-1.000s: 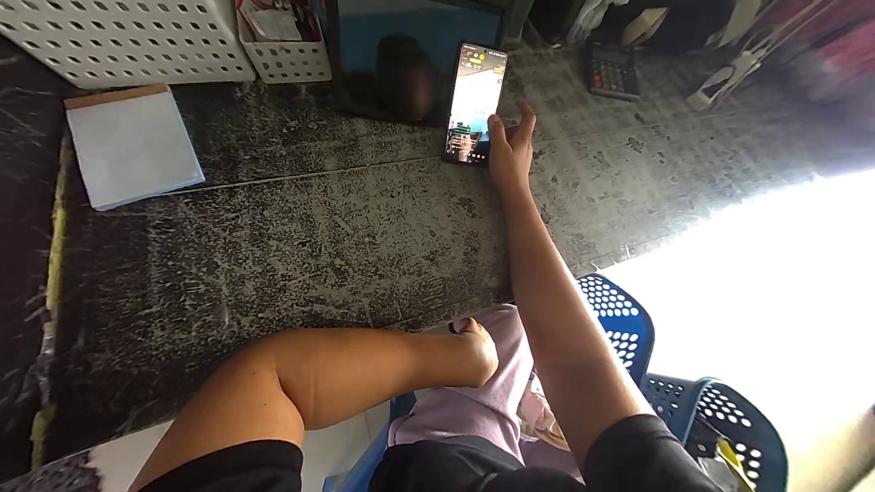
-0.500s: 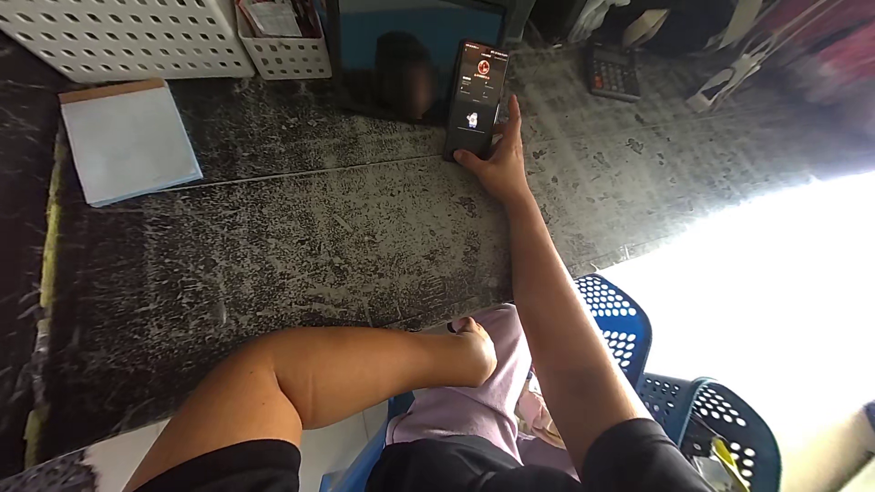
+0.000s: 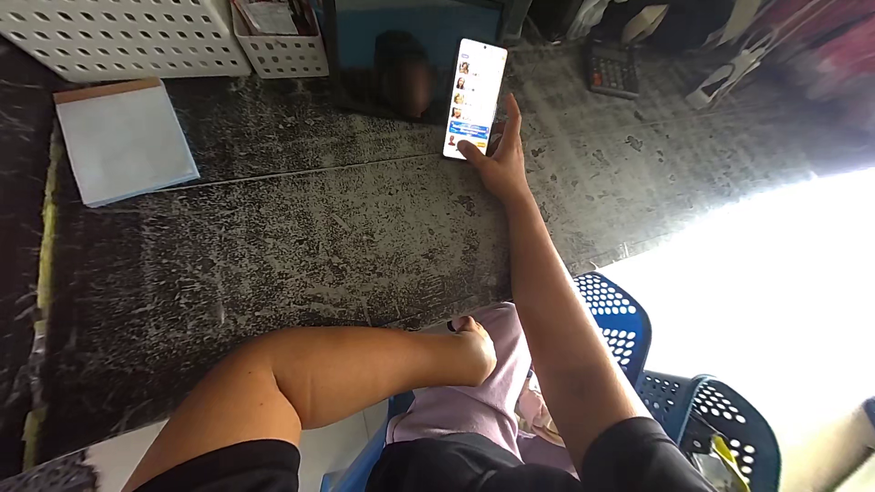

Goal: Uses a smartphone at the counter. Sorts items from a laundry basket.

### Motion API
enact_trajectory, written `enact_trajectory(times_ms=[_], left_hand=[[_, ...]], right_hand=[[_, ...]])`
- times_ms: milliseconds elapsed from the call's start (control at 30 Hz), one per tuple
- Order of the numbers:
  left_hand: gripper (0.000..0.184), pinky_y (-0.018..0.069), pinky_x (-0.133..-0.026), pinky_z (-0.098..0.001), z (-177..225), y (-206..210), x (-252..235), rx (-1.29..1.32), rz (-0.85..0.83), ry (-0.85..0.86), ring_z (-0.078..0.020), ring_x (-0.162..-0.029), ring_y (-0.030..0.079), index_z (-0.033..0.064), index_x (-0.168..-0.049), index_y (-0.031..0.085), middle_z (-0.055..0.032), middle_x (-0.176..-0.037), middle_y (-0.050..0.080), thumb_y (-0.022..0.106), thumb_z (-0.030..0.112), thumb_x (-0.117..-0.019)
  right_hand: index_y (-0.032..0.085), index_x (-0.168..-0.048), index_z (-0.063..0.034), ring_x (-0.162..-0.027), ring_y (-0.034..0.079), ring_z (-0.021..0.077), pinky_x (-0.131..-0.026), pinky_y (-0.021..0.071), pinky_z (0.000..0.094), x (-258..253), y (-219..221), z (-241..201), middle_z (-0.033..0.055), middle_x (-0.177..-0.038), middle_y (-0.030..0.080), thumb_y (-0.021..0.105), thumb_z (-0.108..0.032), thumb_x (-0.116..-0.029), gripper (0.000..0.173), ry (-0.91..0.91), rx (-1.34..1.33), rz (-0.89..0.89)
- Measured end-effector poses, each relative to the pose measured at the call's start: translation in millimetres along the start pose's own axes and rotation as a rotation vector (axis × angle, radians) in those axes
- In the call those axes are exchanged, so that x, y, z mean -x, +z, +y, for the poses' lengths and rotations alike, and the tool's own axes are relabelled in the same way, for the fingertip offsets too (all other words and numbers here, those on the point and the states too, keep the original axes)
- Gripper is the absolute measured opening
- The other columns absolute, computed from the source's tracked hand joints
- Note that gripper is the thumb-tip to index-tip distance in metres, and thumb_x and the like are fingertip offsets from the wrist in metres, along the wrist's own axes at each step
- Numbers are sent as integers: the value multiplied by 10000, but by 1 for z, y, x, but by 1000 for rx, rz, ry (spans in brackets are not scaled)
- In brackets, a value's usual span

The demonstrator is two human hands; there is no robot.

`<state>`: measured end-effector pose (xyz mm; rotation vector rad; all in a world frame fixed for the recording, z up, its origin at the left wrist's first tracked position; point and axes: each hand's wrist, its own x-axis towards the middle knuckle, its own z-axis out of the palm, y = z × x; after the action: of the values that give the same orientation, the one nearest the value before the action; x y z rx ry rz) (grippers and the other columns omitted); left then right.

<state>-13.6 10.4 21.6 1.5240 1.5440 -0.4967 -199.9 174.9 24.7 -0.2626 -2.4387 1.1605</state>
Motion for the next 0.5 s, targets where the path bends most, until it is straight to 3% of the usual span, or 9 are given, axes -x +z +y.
enact_trajectory(times_ms=[167, 267, 333, 433, 500], left_hand=[[371, 416, -1037, -638, 0, 0, 0, 0, 2, -2, -470, -1342, 478, -84, -1376, 525, -319, -1425, 492, 501, 66, -1037], [374, 417, -1032, -639, 0, 0, 0, -3, 2, 1, -466, -1340, 481, -82, -1377, 525, -316, -1426, 494, 505, 69, -1036], [376, 415, -1034, -638, 0, 0, 0, -5, -1, 0, -463, -1339, 482, -81, -1380, 523, -315, -1427, 494, 507, 73, -1036], [375, 412, -1036, -642, 0, 1, -1, -9, -1, 3, -469, -1338, 481, -80, -1382, 521, -318, -1421, 496, 499, 71, -1039], [368, 413, -1035, -641, 0, 2, -2, -12, -1, 2, -470, -1336, 482, -78, -1378, 524, -316, -1420, 496, 491, 67, -1042]], right_hand=[[108, -1640, -70, -1171, 622, 300, -980, 530, 470, -1, 2, 2, 244, -1451, 508, 839, -493, -778, 1207, -15, 22, 15], [109, -1644, -79, -1268, 567, 346, -1053, 467, 547, -2, 3, 4, 239, -1471, 498, 851, -536, -740, 1255, -25, 76, 18], [111, -1644, -77, -1291, 551, 356, -1068, 453, 556, -2, 3, 4, 236, -1475, 498, 831, -527, -763, 1223, -28, 93, 14], [115, -1639, -59, -1210, 594, 336, -1022, 486, 525, -1, 2, 2, 240, -1451, 513, 800, -449, -815, 1140, -24, 87, 9], [115, -1640, -62, -1141, 614, 319, -979, 504, 507, -1, 0, -1, 237, -1399, 542, 748, -319, -866, 1032, 9, 49, -6]])
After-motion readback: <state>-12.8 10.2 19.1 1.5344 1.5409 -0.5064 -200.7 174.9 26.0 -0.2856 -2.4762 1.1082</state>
